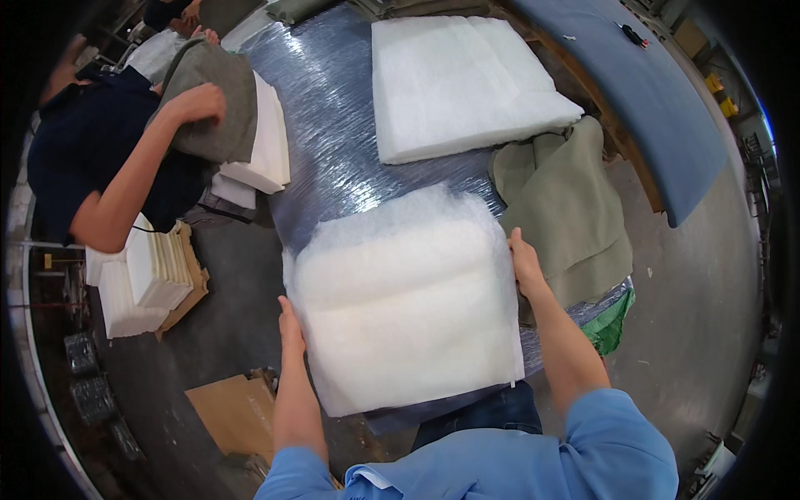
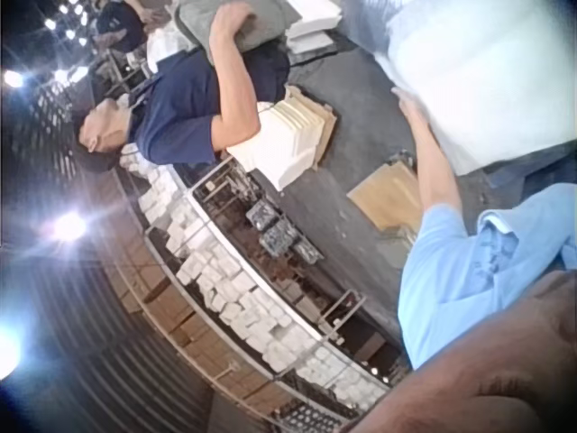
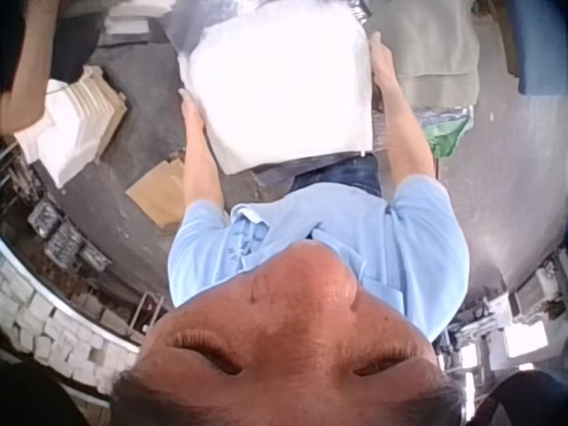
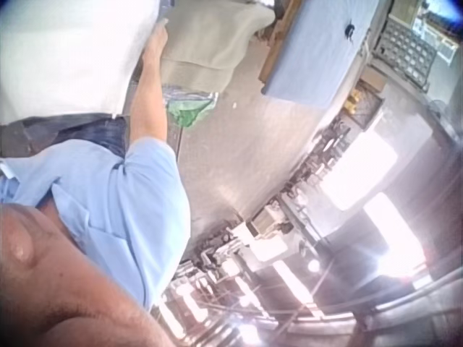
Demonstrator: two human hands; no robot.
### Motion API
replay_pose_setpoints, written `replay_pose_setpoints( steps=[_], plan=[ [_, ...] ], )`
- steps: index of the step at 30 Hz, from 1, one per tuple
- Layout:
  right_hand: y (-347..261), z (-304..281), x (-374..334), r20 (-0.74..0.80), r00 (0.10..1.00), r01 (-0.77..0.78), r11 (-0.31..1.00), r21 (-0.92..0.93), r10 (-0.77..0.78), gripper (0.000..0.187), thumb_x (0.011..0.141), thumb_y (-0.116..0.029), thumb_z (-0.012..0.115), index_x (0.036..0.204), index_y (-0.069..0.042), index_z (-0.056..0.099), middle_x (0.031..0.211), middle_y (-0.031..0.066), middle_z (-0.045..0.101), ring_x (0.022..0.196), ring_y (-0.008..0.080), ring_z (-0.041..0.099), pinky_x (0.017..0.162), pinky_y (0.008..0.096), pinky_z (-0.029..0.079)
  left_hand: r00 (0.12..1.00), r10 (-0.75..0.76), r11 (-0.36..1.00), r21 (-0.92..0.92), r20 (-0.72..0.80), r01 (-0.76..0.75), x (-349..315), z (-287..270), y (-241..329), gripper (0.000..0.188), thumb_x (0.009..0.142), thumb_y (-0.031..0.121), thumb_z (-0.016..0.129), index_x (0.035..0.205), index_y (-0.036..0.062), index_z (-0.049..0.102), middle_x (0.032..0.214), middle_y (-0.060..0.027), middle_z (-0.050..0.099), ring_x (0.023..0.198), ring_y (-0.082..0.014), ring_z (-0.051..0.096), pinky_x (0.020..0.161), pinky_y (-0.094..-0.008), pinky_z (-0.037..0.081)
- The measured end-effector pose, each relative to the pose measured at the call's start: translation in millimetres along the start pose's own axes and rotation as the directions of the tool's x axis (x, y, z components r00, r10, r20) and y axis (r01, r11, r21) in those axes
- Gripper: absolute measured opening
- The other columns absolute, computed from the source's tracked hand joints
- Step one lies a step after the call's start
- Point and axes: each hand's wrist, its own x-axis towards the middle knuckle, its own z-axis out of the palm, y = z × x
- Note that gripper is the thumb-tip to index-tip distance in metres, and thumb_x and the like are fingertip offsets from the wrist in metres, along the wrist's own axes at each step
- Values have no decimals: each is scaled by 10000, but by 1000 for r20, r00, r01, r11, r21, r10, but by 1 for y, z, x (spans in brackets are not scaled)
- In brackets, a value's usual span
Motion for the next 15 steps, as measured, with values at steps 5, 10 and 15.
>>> replay_pose_setpoints(
  steps=[5, 10, 15],
  plan=[
    [-24, 55, -28, 54, 993, 101, 995, -5, -100, 448, 1099, -452, 560, 983, -38, 683, 785, -59, 576, 758, 71, 493, 685, 282, 427, 980, 192, 962, 188, 47, -197, -11, -38, 15, 634, 1080, 539, 550, 1363, -22, 626, 1210, -96, 730, 1079, -223, 681, 973, -350, 516],
    [10, 31, -22, -108, 957, 240, 945, -221, -268, 362, 1062, -341, 622, 903, -17, 651, 753, 40, 587, 734, 153, 513, 709, 339, 451, 918, 396, 887, 261, -1, -382, -2, 2, -29, 454, 1111, 370, 532, 1228, -35, 700, 1077, -98, 755, 956, -180, 676, 887, -342, 522],
    [21, 33, -36, -205, 924, 220, 889, -401, -322, 354, 1048, -326, 631, 935, 10, 638, 815, 152, 644, 745, 249, 555, 751, 383, 477, 923, 385, 871, 337, -17, -357, -2, 0, -50, 451, 1110, 359, 530, 1135, -47, 726, 957, -97, 765, 869, -179, 675, 850, -344, 524]
  ],
)
